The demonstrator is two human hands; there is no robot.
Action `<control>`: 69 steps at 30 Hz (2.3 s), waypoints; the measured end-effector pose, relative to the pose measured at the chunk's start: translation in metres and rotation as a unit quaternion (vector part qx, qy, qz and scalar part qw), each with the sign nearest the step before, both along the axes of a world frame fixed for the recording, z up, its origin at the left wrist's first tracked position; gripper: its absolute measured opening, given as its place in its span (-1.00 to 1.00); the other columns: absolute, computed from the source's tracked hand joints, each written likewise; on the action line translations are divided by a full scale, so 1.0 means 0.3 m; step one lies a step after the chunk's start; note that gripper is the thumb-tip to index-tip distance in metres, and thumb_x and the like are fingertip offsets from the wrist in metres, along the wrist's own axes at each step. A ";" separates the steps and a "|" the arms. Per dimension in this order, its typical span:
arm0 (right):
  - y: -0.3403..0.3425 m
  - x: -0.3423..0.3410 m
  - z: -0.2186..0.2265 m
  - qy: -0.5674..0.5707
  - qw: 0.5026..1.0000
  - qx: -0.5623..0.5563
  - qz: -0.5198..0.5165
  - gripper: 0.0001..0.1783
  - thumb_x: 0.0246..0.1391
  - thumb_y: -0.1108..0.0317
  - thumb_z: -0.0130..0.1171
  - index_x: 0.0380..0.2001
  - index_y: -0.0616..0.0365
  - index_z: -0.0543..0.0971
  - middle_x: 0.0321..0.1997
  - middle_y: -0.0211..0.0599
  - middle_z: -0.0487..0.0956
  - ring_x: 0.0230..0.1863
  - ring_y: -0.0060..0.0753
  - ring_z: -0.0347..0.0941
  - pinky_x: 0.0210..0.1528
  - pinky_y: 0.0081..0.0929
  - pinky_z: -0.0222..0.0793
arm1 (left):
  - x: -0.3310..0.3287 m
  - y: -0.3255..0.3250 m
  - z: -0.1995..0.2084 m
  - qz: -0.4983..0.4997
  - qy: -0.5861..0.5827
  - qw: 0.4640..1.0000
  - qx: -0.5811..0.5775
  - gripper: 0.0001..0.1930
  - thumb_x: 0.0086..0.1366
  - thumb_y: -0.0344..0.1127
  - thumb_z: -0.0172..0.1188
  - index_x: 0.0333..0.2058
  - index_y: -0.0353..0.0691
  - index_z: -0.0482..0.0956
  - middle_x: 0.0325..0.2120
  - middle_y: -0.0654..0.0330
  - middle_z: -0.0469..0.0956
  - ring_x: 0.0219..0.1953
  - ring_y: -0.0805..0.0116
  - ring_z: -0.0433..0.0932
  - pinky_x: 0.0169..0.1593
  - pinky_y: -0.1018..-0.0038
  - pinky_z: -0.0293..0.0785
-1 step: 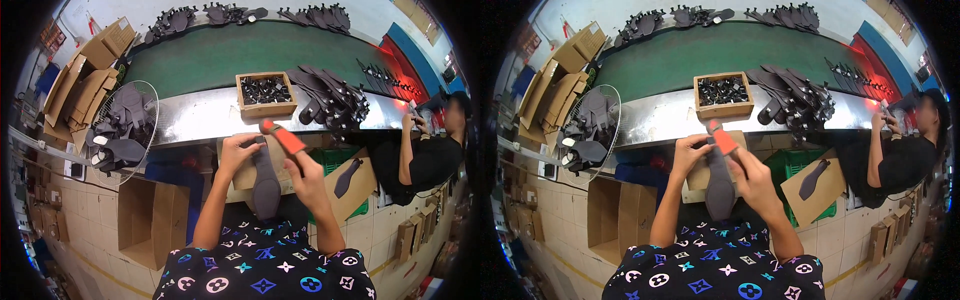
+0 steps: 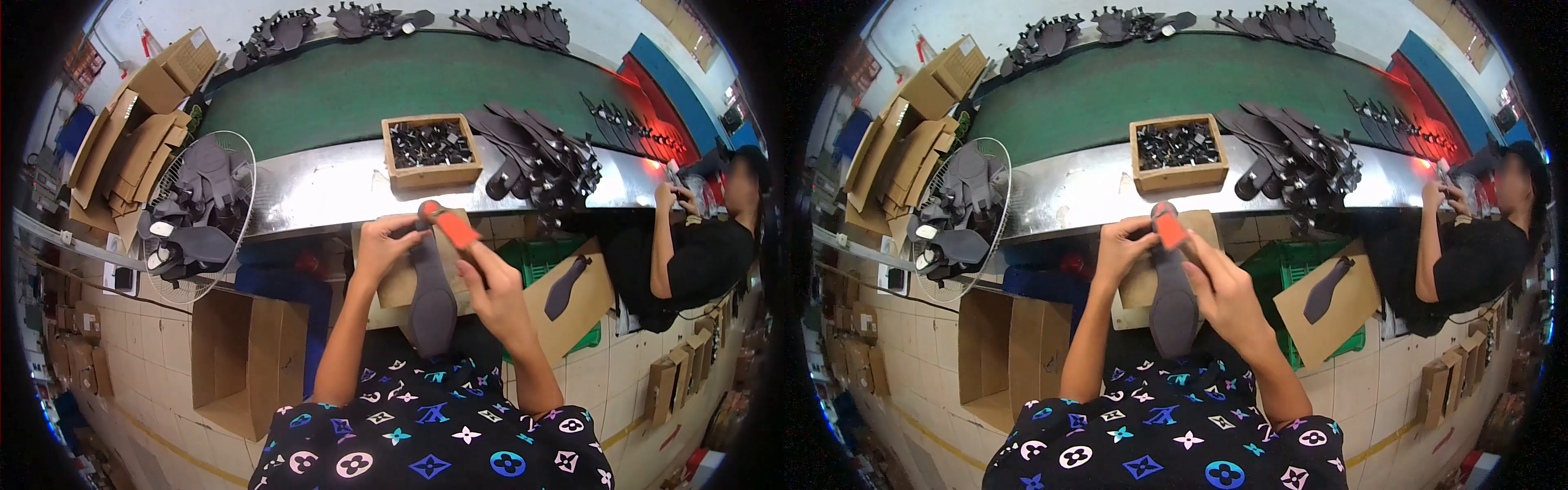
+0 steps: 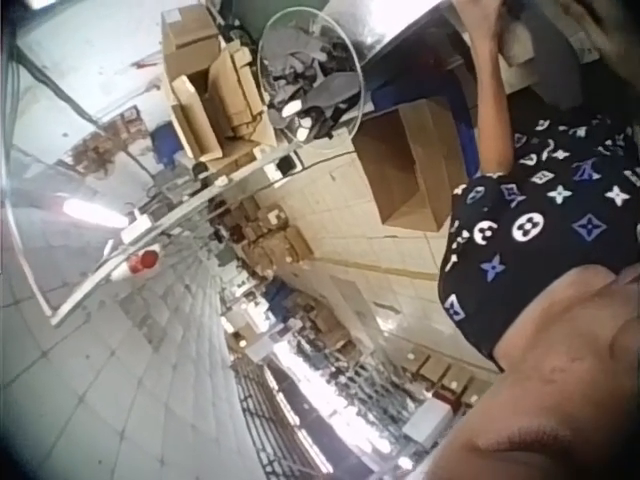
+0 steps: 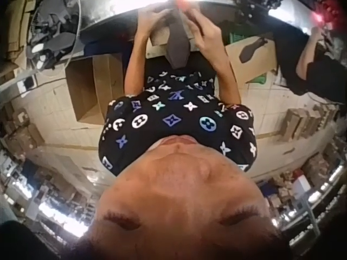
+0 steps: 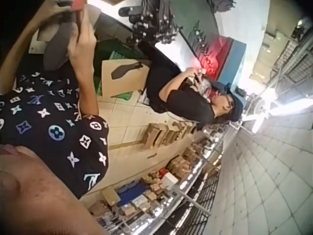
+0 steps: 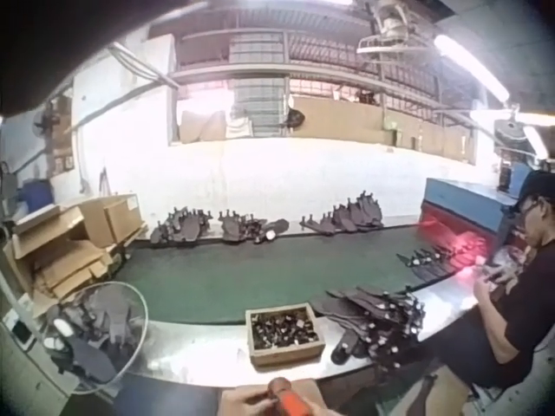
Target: Assembling shoe heel components by picking up parts and hammering them into place.
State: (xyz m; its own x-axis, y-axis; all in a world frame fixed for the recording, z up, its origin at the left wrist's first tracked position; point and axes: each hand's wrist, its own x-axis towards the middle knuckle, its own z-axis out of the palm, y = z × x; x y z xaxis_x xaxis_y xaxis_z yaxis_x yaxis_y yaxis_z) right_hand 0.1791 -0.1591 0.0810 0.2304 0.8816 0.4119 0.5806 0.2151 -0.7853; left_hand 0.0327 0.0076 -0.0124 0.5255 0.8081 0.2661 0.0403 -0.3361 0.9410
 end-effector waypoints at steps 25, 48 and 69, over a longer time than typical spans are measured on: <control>-0.021 0.008 -0.006 0.014 0.999 -0.026 -0.021 -0.71 0.18 0.54 0.19 -0.03 0.37 0.52 -0.27 0.01 0.61 -0.35 -0.11 0.59 -0.28 -0.40 0.48 | -0.028 -0.015 0.023 -0.006 0.298 0.934 0.195 -0.46 0.13 0.12 0.35 0.04 0.03 0.64 0.19 0.38 0.51 0.42 0.14 0.17 0.37 -0.34 -0.43; -0.014 0.116 0.204 0.074 0.869 -0.096 0.481 -0.68 0.00 0.33 0.34 -0.23 0.36 0.64 -0.22 -0.05 0.63 -0.14 -0.03 0.57 -0.07 -0.24 0.47 | -0.162 -0.422 0.355 -0.412 -0.103 0.871 -0.249 -0.77 0.35 -0.31 0.21 -0.14 -0.33 0.67 -0.29 0.08 0.61 -0.19 0.26 0.60 -0.10 0.41 0.44; -0.068 0.215 -0.016 -0.071 0.995 -0.056 0.036 -0.61 0.17 0.40 0.24 0.06 0.27 0.54 0.05 -0.07 0.63 -0.01 -0.12 0.62 0.39 0.06 0.16 | -0.181 -0.355 0.272 -0.209 0.026 0.897 -0.388 -0.52 0.37 -0.42 0.19 0.23 -0.39 0.40 0.02 0.16 0.57 -0.01 0.50 0.52 0.10 0.56 0.41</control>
